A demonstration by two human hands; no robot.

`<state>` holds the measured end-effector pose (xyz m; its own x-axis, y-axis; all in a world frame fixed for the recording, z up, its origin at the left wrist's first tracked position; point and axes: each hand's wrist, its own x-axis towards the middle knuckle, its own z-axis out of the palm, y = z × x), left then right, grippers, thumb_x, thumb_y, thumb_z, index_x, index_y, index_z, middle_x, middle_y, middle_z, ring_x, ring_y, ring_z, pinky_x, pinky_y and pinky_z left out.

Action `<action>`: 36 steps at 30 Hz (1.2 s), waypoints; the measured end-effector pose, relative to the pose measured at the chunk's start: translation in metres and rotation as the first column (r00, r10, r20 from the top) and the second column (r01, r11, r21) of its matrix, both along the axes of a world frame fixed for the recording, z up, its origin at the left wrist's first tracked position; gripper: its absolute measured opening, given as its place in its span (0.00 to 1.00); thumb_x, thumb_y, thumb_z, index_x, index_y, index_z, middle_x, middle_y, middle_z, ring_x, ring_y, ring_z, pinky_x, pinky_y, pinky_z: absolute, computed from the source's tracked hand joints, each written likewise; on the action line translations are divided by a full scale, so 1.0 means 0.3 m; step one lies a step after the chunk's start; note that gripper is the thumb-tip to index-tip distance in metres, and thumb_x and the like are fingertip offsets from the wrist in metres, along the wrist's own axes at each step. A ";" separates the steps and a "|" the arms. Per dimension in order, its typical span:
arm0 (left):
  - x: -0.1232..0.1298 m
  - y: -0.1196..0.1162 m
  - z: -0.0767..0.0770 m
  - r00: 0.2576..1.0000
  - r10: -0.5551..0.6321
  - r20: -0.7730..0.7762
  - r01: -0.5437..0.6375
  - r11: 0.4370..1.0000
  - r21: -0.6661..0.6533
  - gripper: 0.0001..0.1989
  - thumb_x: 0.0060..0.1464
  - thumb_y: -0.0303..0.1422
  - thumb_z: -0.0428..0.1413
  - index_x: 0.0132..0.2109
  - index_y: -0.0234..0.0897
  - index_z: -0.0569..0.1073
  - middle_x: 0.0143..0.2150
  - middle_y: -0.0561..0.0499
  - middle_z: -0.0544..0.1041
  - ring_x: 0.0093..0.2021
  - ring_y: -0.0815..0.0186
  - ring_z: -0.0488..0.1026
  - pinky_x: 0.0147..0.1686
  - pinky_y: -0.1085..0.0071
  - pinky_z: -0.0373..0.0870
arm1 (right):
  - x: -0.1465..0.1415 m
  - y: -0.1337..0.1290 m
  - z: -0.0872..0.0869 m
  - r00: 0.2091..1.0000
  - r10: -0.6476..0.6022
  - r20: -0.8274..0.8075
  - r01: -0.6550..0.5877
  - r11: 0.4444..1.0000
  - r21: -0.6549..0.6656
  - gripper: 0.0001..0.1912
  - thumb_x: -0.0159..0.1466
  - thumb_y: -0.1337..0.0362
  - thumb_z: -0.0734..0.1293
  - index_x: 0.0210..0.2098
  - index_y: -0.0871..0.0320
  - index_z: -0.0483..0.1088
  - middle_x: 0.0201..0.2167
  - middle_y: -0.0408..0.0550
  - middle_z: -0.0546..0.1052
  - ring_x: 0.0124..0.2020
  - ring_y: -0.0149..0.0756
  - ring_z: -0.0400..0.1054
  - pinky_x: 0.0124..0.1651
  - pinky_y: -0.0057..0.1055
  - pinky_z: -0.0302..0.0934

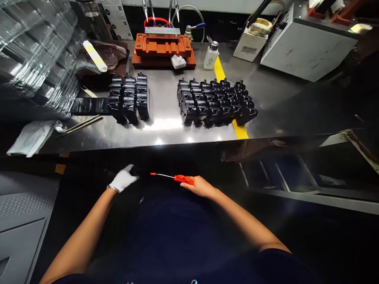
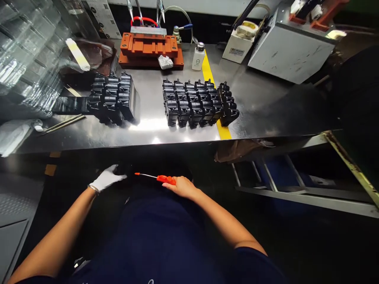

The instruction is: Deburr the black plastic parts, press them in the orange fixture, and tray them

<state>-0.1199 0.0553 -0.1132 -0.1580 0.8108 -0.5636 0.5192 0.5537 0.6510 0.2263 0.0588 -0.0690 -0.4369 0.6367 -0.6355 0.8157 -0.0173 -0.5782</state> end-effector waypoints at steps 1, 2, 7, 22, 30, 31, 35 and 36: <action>0.006 0.000 -0.005 0.992 -0.064 -0.108 0.068 0.997 0.032 0.22 0.38 0.36 0.63 0.44 0.39 0.75 0.48 0.44 0.79 0.54 0.51 0.72 0.55 0.60 0.68 | 0.009 0.003 -0.003 1.000 -0.009 -0.022 0.009 1.000 -0.008 0.29 0.62 0.37 0.57 0.50 0.46 0.73 0.30 0.41 0.77 0.33 0.38 0.71 0.36 0.27 0.59; 0.014 -0.001 -0.007 0.976 -0.125 -0.179 0.139 0.988 0.066 0.18 0.39 0.35 0.61 0.42 0.41 0.76 0.49 0.44 0.79 0.57 0.51 0.70 0.59 0.58 0.64 | 0.017 0.007 -0.007 0.999 -0.016 -0.038 0.015 1.000 -0.017 0.29 0.62 0.38 0.57 0.51 0.46 0.73 0.29 0.41 0.77 0.33 0.38 0.71 0.36 0.27 0.59; 0.052 -0.012 0.027 0.959 -0.284 -0.016 0.280 0.932 0.231 0.15 0.38 0.38 0.62 0.37 0.41 0.77 0.54 0.43 0.77 0.62 0.52 0.65 0.64 0.54 0.56 | 0.052 0.022 -0.041 0.998 -0.059 0.006 0.059 0.998 0.002 0.30 0.62 0.37 0.57 0.48 0.50 0.75 0.30 0.43 0.78 0.32 0.39 0.72 0.32 0.28 0.58; 0.223 0.121 -0.003 0.969 0.247 0.028 -0.245 0.968 -0.060 0.24 0.46 0.41 0.62 0.47 0.28 0.76 0.48 0.37 0.79 0.50 0.51 0.76 0.51 0.62 0.71 | -0.012 -0.083 -0.036 0.990 0.124 0.068 -0.129 0.988 0.078 0.33 0.61 0.34 0.54 0.39 0.55 0.73 0.34 0.50 0.79 0.37 0.44 0.74 0.34 0.29 0.58; 0.242 0.119 0.002 0.974 0.227 0.014 -0.226 0.973 -0.049 0.26 0.48 0.42 0.61 0.49 0.27 0.75 0.50 0.35 0.78 0.52 0.51 0.75 0.53 0.63 0.70 | -0.024 -0.078 -0.046 0.982 0.146 0.120 -0.157 0.984 0.082 0.35 0.61 0.33 0.52 0.42 0.55 0.72 0.35 0.50 0.80 0.38 0.45 0.75 0.36 0.30 0.60; 0.238 0.117 -0.002 0.976 0.219 0.015 -0.218 0.975 -0.051 0.27 0.48 0.42 0.61 0.51 0.26 0.74 0.50 0.35 0.78 0.52 0.51 0.75 0.53 0.63 0.69 | -0.022 -0.071 -0.044 0.982 0.138 0.127 -0.150 0.985 0.087 0.35 0.61 0.33 0.52 0.42 0.55 0.71 0.36 0.50 0.80 0.38 0.45 0.75 0.36 0.30 0.60; 0.214 0.093 -0.011 0.982 0.182 -0.041 -0.183 0.983 -0.029 0.31 0.49 0.42 0.60 0.56 0.26 0.70 0.56 0.34 0.74 0.57 0.52 0.71 0.56 0.64 0.67 | -0.008 -0.032 -0.038 0.980 0.019 0.198 -0.043 0.993 0.113 0.34 0.62 0.34 0.51 0.43 0.54 0.71 0.36 0.50 0.79 0.39 0.44 0.75 0.36 0.30 0.60; 0.208 0.084 -0.009 0.984 0.163 -0.067 -0.165 0.986 -0.020 0.31 0.49 0.43 0.60 0.56 0.27 0.70 0.57 0.35 0.73 0.58 0.52 0.70 0.57 0.64 0.66 | -0.004 -0.022 -0.037 0.977 -0.014 0.215 -0.013 0.992 0.124 0.34 0.63 0.34 0.51 0.43 0.54 0.70 0.36 0.50 0.79 0.39 0.44 0.75 0.35 0.30 0.60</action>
<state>-0.0574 0.0806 -0.1160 -0.3244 0.7568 -0.5675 0.4609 0.6504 0.6038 0.2251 0.0521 -0.0802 -0.2989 0.7167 -0.6301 0.9210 0.0436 -0.3872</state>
